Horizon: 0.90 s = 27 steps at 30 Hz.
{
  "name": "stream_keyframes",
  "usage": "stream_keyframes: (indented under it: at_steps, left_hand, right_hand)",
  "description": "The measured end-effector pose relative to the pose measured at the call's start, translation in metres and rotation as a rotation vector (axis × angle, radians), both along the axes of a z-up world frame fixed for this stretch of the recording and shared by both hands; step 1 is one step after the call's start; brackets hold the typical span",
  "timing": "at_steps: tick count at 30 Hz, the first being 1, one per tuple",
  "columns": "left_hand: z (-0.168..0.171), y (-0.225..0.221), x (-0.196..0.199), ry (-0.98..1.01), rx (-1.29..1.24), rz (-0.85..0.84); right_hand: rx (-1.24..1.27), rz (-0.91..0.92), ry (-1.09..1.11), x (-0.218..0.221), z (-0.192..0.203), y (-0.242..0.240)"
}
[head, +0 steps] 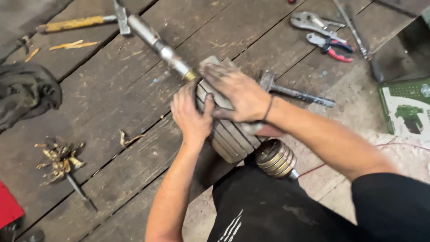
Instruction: A person is manually sanding the outer surface of a large metal rotor using a piece of sandpaper on a wooden workbench.
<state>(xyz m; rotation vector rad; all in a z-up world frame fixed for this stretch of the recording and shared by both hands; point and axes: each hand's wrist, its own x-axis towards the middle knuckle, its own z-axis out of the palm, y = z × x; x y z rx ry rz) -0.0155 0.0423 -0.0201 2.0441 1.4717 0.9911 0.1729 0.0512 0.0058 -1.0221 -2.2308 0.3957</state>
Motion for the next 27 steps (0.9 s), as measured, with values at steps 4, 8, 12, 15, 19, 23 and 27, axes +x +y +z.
stream_keyframes:
  at_steps: [4, 8, 12, 15, 19, 23, 27]
  left_hand:
    - [0.003, -0.002, 0.001, -0.015, -0.016, -0.005]
    - [0.007, 0.002, 0.004, -0.008, -0.038, -0.001]
    - [0.006, -0.003, 0.005, 0.004, -0.008, 0.004]
    - [0.009, 0.002, 0.007, -0.012, -0.023, 0.011]
    - [0.004, -0.002, 0.006, 0.005, -0.032, 0.033]
    - [0.011, 0.006, 0.015, -0.014, 0.006, 0.038]
    - [0.006, 0.003, 0.015, -0.002, -0.001, 0.042]
  right_hand:
    - [-0.041, -0.014, 0.028, 0.014, 0.017, -0.040]
    - [-0.070, -0.015, 0.032, 0.017, 0.014, -0.020]
    - [-0.092, -0.082, 0.025, 0.011, 0.002, -0.004]
    - [-0.191, -0.050, -0.013, 0.043, 0.011, -0.049]
    - [-0.141, -0.057, -0.061, 0.039, -0.010, -0.020]
    - [-0.166, -0.022, 0.075, 0.043, -0.005, -0.006]
    - [-0.212, -0.029, -0.004, 0.057, -0.001, -0.036]
